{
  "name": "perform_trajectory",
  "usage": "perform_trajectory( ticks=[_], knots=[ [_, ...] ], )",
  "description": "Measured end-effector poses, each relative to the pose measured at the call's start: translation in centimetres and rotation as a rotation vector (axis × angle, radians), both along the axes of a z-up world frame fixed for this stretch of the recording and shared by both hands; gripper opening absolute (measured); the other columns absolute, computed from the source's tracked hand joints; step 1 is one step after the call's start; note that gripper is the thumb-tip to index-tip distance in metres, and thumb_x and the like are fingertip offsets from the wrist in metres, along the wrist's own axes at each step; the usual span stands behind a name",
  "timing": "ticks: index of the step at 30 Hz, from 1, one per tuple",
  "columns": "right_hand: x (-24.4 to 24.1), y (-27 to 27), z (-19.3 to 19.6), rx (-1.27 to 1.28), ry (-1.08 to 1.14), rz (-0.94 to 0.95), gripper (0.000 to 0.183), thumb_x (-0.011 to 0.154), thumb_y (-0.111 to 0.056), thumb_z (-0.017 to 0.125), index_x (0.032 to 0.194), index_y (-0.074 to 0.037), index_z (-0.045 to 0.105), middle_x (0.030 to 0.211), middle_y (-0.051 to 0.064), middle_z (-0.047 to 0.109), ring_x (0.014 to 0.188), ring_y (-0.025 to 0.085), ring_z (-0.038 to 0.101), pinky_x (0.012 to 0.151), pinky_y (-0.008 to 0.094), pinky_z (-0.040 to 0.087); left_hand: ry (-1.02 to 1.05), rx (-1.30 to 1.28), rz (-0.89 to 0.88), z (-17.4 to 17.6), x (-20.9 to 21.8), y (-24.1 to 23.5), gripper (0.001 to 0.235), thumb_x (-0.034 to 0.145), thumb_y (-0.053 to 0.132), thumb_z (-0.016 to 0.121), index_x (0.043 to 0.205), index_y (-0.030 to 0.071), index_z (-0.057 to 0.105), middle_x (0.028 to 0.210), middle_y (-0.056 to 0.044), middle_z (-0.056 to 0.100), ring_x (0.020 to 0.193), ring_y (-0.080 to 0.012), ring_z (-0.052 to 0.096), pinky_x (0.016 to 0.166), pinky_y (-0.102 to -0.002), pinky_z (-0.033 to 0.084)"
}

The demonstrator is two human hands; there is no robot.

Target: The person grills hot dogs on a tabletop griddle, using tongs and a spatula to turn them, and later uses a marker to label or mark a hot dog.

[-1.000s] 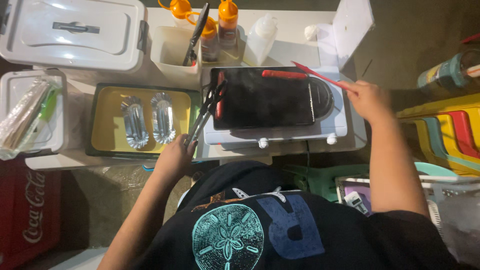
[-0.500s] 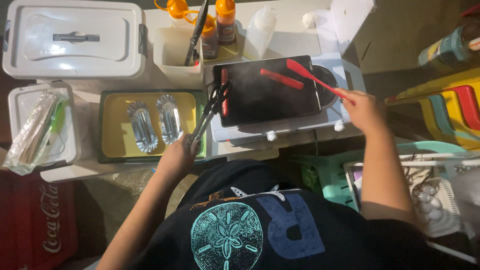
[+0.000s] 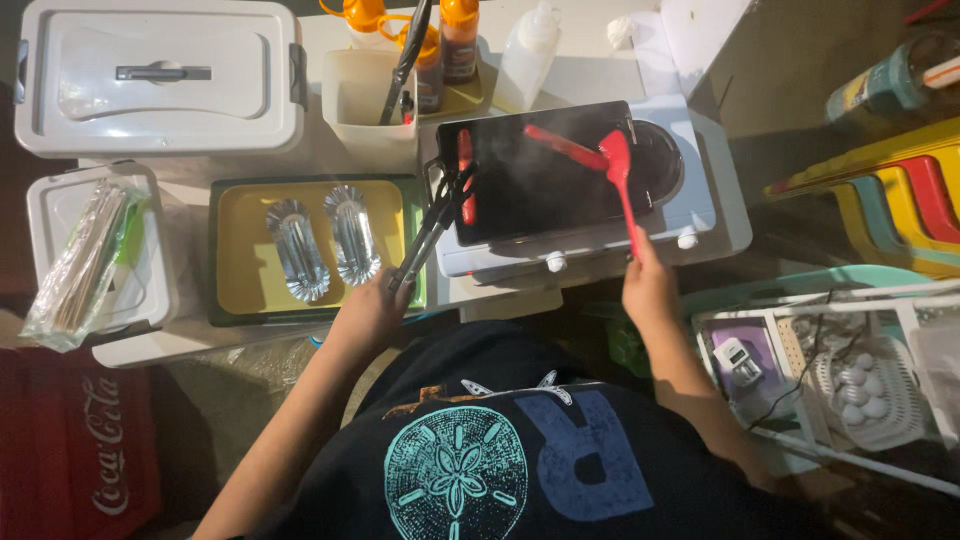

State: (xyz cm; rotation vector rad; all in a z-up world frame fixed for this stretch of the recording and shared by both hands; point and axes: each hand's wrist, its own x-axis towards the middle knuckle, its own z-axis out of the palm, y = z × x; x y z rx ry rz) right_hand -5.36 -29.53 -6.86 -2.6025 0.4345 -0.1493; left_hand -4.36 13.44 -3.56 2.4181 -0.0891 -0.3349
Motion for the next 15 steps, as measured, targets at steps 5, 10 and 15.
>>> perform_trajectory(
  ticks=[5, 10, 15],
  knots=[
    [-2.0, 3.7, 2.1, 0.045, -0.076, 0.056, 0.048, 0.096, -0.014, 0.059, 0.143, -0.024, 0.060, 0.114, 0.022, 0.071, 0.104, 0.042, 0.068, 0.087, 0.050, 0.054, 0.012, 0.004, -0.066, -0.2, 0.6, 0.8, 0.033, 0.097, 0.030, 0.060, 0.115, 0.003, 0.060, 0.089, -0.026, 0.070, 0.085, -0.0465, 0.068, 0.078, -0.053, 0.053],
    [-0.3, 4.1, 4.1, 0.037, -0.150, 0.127, 0.046, 0.097, -0.012, 0.057, 0.141, -0.023, 0.061, 0.120, 0.021, 0.071, 0.106, 0.043, 0.067, 0.086, 0.049, 0.053, -0.013, -0.003, -0.003, -0.8, 1.0, 1.1, 0.032, 0.099, 0.030, 0.058, 0.115, 0.003, 0.061, 0.094, -0.026, 0.071, 0.089, -0.0455, 0.068, 0.080, -0.053, 0.053],
    [3.7, 6.3, 2.7, 0.097, -0.161, 0.220, 0.048, 0.098, -0.010, 0.054, 0.146, -0.020, 0.056, 0.118, 0.024, 0.070, 0.106, 0.042, 0.068, 0.088, 0.048, 0.054, -0.107, 0.122, -0.158, -1.4, 1.1, 1.4, 0.032, 0.094, 0.028, 0.058, 0.113, 0.002, 0.061, 0.098, -0.027, 0.070, 0.089, -0.0450, 0.068, 0.078, -0.052, 0.053]
  ],
)
